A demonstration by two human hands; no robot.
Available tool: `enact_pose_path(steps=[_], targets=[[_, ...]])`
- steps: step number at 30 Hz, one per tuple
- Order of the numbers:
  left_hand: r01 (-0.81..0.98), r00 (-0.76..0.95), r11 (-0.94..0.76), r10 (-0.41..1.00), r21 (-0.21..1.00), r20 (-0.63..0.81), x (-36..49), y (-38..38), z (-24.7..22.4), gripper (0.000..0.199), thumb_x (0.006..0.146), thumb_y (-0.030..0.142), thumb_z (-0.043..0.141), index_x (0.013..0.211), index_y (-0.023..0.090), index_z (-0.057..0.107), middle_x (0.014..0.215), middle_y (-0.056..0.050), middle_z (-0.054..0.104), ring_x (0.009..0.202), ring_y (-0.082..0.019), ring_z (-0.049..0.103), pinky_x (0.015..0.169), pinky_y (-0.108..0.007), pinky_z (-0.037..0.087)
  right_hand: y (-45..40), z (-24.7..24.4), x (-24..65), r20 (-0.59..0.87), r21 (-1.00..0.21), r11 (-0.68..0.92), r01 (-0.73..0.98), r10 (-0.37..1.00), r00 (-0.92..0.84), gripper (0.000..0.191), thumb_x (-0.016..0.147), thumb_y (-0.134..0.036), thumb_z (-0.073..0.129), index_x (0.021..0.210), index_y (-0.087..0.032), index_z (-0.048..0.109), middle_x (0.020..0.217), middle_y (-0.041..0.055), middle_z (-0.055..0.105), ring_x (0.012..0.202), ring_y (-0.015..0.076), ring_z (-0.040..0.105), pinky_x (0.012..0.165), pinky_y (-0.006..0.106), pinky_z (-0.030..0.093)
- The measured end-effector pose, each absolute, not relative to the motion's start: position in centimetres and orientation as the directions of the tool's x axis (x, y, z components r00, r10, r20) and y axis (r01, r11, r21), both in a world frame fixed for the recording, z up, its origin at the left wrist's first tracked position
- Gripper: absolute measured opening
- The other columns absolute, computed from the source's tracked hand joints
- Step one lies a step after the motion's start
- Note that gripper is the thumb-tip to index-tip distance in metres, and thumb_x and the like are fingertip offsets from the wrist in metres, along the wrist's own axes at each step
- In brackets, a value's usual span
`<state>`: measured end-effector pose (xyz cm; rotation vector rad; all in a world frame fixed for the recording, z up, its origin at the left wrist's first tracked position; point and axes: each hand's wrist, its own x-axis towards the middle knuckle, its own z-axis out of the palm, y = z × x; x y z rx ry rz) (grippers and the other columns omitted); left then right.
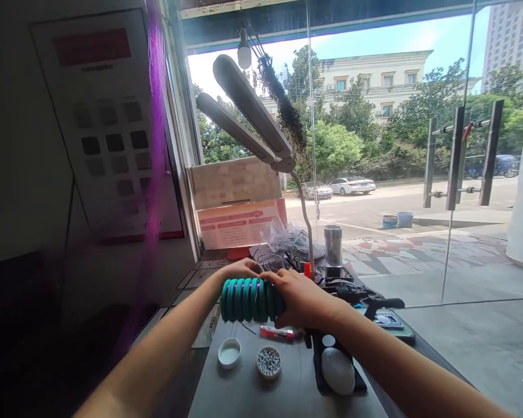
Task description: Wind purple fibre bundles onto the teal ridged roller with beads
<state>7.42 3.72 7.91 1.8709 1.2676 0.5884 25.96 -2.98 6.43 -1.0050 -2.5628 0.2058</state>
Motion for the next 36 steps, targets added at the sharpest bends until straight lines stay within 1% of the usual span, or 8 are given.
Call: enact_pose_path(steps=[4, 6, 9, 14, 17, 19, 28, 36], targets=[[0.738, 0.472, -0.271, 0.862, 0.618, -0.186, 9.0, 3.8, 13.2, 0.007, 0.066, 0.011, 0.068, 0.064, 0.010, 0.061, 0.056, 0.005, 0.056, 0.052, -0.006, 0.049, 0.054, -0.020, 0.042, -2.9, 6.2, 25.9, 0.325, -0.245, 0.733, 0.635, 0.679, -0.658, 0.067, 0.051, -0.021, 0.070, 0.114, -0.014, 0.049, 0.105, 0.0120, 0.056, 0.097, 0.0268, 0.052, 0.084, 0.038, 0.042], [0.766, 0.476, -0.330, 0.868, 0.551, -0.143, 9.8, 1.9, 14.4, 0.011, 0.055, 0.005, 0.071, 0.055, 0.012, 0.061, 0.047, 0.006, 0.053, 0.048, -0.007, 0.046, 0.053, -0.020, 0.037, -2.8, 6.0, 25.8, 0.332, -0.243, 0.733, 0.635, 0.678, -0.655, 0.066, 0.050, -0.021, 0.070, 0.111, -0.013, 0.049, 0.104, 0.0120, 0.056, 0.095, 0.0269, 0.052, 0.083, 0.038, 0.042], [0.771, 0.464, -0.407, 0.886, 0.490, 0.006, 10.3, -2.6, 13.9, 0.008, 0.056, 0.011, 0.068, 0.056, 0.013, 0.061, 0.048, 0.005, 0.052, 0.051, -0.009, 0.044, 0.054, -0.023, 0.034, -2.8, 6.0, 25.8, 0.314, -0.251, 0.735, 0.629, 0.677, -0.666, 0.061, 0.050, -0.022, 0.071, 0.106, -0.012, 0.051, 0.102, 0.0123, 0.056, 0.094, 0.0267, 0.052, 0.081, 0.037, 0.043], [0.687, 0.395, -0.497, 0.868, 0.531, 0.301, 10.0, -9.2, 9.1, 0.006, 0.067, 0.008, 0.058, 0.066, 0.013, 0.058, 0.086, -0.002, 0.061, 0.071, -0.009, 0.050, 0.063, -0.020, 0.038, -2.6, 5.7, 25.7, 0.357, -0.228, 0.766, 0.601, 0.640, -0.681, 0.058, 0.051, -0.021, 0.070, 0.105, -0.012, 0.051, 0.101, 0.0122, 0.056, 0.094, 0.0264, 0.052, 0.082, 0.037, 0.042], [0.521, 0.250, -0.472, 0.881, 0.711, 0.401, 10.3, -11.1, 5.4, 0.002, 0.070, 0.012, 0.059, 0.069, 0.014, 0.060, 0.086, -0.003, 0.065, 0.067, -0.009, 0.052, 0.059, -0.019, 0.039, -2.1, 5.2, 25.7, 0.379, -0.226, 0.768, 0.599, 0.636, -0.673, 0.067, 0.051, -0.026, 0.070, 0.113, -0.010, 0.048, 0.106, 0.0148, 0.054, 0.098, 0.0287, 0.051, 0.085, 0.039, 0.041], [0.503, 0.124, -0.444, 0.886, 0.742, 0.446, 10.7, -11.5, 3.0, 0.005, 0.071, 0.014, 0.059, 0.074, 0.014, 0.062, 0.081, -0.003, 0.065, 0.062, -0.009, 0.051, 0.059, -0.020, 0.040, -1.8, 5.0, 25.7, 0.377, -0.225, 0.769, 0.598, 0.634, -0.675, 0.071, 0.051, -0.028, 0.071, 0.115, -0.010, 0.046, 0.107, 0.0153, 0.054, 0.099, 0.0292, 0.050, 0.085, 0.039, 0.040], [0.600, -0.030, -0.515, 0.750, 0.613, 0.660, 11.8, -9.5, -3.6, 0.012, 0.077, 0.012, 0.054, 0.070, 0.015, 0.063, 0.076, -0.004, 0.066, 0.071, -0.012, 0.059, 0.064, -0.020, 0.045, -1.7, 6.5, 26.0, 0.230, -0.300, 0.750, 0.590, 0.657, -0.718, 0.066, 0.049, -0.028, 0.072, 0.109, -0.012, 0.050, 0.102, 0.0110, 0.054, 0.093, 0.0258, 0.052, 0.079, 0.034, 0.042], [0.692, 0.034, -0.455, 0.795, 0.560, 0.605, 11.2, -9.1, -5.1, 0.013, 0.071, 0.008, 0.057, 0.072, 0.016, 0.067, 0.079, -0.006, 0.067, 0.078, -0.019, 0.062, 0.072, -0.028, 0.047, -2.5, 7.3, 26.0, 0.209, -0.301, 0.724, 0.621, 0.685, -0.698, 0.063, 0.050, -0.027, 0.072, 0.107, -0.013, 0.050, 0.101, 0.0108, 0.054, 0.094, 0.0254, 0.051, 0.080, 0.033, 0.042]])
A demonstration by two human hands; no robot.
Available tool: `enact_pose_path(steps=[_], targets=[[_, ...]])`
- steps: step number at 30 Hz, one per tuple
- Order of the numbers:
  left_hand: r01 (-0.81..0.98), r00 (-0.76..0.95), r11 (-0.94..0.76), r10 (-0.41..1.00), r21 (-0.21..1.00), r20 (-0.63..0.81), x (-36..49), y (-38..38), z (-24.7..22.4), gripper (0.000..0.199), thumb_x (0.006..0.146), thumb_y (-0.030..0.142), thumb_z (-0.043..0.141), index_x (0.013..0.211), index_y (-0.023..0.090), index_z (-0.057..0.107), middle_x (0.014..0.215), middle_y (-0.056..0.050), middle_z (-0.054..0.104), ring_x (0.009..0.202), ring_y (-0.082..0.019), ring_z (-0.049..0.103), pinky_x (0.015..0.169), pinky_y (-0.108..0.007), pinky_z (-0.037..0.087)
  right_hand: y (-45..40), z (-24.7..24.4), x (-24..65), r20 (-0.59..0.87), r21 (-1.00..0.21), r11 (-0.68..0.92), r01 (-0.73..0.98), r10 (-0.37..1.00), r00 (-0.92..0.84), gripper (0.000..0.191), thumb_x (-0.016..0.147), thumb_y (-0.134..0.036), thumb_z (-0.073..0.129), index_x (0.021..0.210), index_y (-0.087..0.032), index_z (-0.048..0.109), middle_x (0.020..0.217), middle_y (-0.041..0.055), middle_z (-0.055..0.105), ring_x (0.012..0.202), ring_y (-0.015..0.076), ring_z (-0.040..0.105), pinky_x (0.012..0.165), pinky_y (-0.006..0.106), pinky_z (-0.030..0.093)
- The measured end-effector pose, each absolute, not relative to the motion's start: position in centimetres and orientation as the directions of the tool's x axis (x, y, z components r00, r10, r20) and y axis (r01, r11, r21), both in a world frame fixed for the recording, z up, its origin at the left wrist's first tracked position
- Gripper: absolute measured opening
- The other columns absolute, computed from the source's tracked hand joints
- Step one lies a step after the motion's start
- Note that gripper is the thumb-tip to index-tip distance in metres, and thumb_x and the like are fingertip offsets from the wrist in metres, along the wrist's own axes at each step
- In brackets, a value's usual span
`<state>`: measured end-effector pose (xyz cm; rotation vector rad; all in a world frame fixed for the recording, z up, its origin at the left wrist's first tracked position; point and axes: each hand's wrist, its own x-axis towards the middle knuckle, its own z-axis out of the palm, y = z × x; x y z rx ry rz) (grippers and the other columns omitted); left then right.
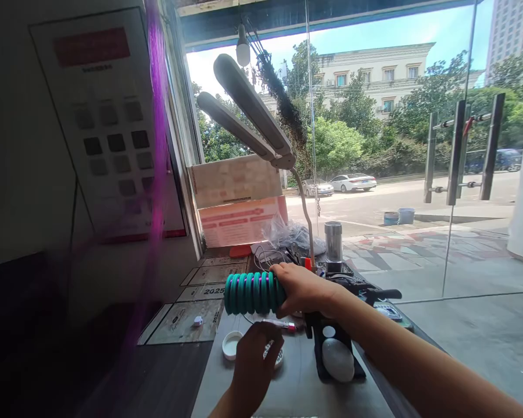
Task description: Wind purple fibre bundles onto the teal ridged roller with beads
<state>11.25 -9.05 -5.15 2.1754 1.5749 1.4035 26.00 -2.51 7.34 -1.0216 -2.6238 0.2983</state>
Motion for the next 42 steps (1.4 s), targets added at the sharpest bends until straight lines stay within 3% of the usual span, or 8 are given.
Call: enact_pose_path(steps=[5, 8, 14, 25, 31, 35, 39, 42], targets=[[0.448, -0.241, -0.208, 0.909, 0.870, 0.342, 13.2, -9.9, -3.9, 0.019, 0.070, 0.022, 0.058, 0.086, 0.018, 0.064, 0.082, -0.004, 0.066, 0.062, -0.012, 0.055, 0.059, -0.023, 0.044, -2.4, 7.5, 26.0, 0.178, -0.328, 0.717, 0.615, 0.686, -0.705, 0.063, 0.049, -0.028, 0.073, 0.107, -0.013, 0.050, 0.100, 0.0099, 0.054, 0.093, 0.0255, 0.051, 0.079, 0.034, 0.042], [0.147, -0.193, -0.088, 0.974, 0.985, 0.116, 14.3, -9.5, -3.2, 0.025, 0.067, 0.037, 0.059, 0.080, 0.015, 0.061, 0.077, -0.003, 0.064, 0.042, -0.005, 0.042, 0.039, -0.020, 0.029, -2.4, 7.6, 25.9, 0.187, -0.322, 0.719, 0.615, 0.686, -0.703, 0.067, 0.048, -0.029, 0.073, 0.108, -0.012, 0.050, 0.100, 0.0105, 0.053, 0.093, 0.0260, 0.051, 0.078, 0.034, 0.042], [0.061, -0.080, -0.023, 0.996, 0.998, 0.027, 13.4, -7.8, -4.1, 0.027, 0.061, 0.041, 0.060, 0.059, 0.014, 0.054, 0.034, 0.009, 0.034, 0.031, -0.004, 0.027, 0.037, -0.020, 0.017, -2.1, 7.8, 26.3, 0.130, -0.344, 0.716, 0.608, 0.677, -0.724, 0.074, 0.047, -0.024, 0.075, 0.115, -0.014, 0.047, 0.107, 0.0102, 0.052, 0.099, 0.0261, 0.050, 0.083, 0.034, 0.042], [0.227, 0.329, 0.031, 0.938, 0.973, -0.106, 10.2, -6.4, -2.8, 0.019, 0.047, 0.025, 0.071, 0.058, 0.013, 0.061, 0.047, 0.003, 0.053, 0.039, -0.006, 0.039, 0.041, -0.020, 0.027, -2.0, 7.9, 26.9, 0.117, -0.349, 0.721, 0.599, 0.668, -0.735, 0.078, 0.049, -0.024, 0.073, 0.121, -0.020, 0.044, 0.113, 0.0094, 0.052, 0.101, 0.0278, 0.050, 0.086, 0.035, 0.040], [0.294, -0.005, -0.065, 0.998, 0.953, 0.070, 11.0, -9.6, -3.0, 0.019, 0.056, 0.011, 0.058, 0.074, 0.016, 0.060, 0.076, 0.000, 0.059, 0.048, -0.004, 0.038, 0.046, -0.018, 0.030, -2.3, 8.3, 27.0, 0.079, -0.411, 0.686, 0.601, 0.683, -0.726, 0.080, 0.055, -0.044, 0.071, 0.124, -0.015, 0.041, 0.113, 0.0114, 0.051, 0.102, 0.0275, 0.049, 0.085, 0.035, 0.041], [0.130, -0.232, -0.115, 0.962, 0.985, 0.143, 12.5, -11.8, -2.7, 0.015, 0.065, 0.021, 0.054, 0.079, 0.016, 0.057, 0.060, 0.003, 0.052, 0.045, -0.005, 0.038, 0.041, -0.016, 0.029, -2.3, 8.2, 26.8, 0.114, -0.393, 0.698, 0.598, 0.683, -0.722, 0.080, 0.055, -0.048, 0.071, 0.123, -0.014, 0.043, 0.114, 0.0129, 0.051, 0.104, 0.0282, 0.048, 0.088, 0.037, 0.039], [-0.192, -0.157, -0.049, 0.987, 0.980, 0.019, 14.6, -11.9, -2.3, 0.036, 0.061, 0.038, 0.064, 0.085, 0.012, 0.057, 0.078, -0.005, 0.061, 0.039, -0.004, 0.042, 0.031, -0.016, 0.025, -2.4, 8.0, 26.6, 0.113, -0.394, 0.683, 0.615, 0.700, -0.705, 0.081, 0.059, -0.053, 0.067, 0.125, -0.012, 0.042, 0.115, 0.0141, 0.052, 0.104, 0.0281, 0.049, 0.089, 0.037, 0.039], [-0.307, -0.121, -0.033, 0.993, 0.951, -0.004, 15.5, -10.9, -2.2, 0.038, 0.053, 0.039, 0.072, 0.075, 0.011, 0.059, 0.062, -0.001, 0.059, 0.040, -0.006, 0.047, 0.038, -0.017, 0.035, -2.4, 8.1, 26.7, 0.133, -0.387, 0.693, 0.608, 0.694, -0.707, 0.079, 0.060, -0.054, 0.067, 0.123, -0.013, 0.043, 0.115, 0.0139, 0.052, 0.105, 0.0278, 0.048, 0.090, 0.037, 0.038]])
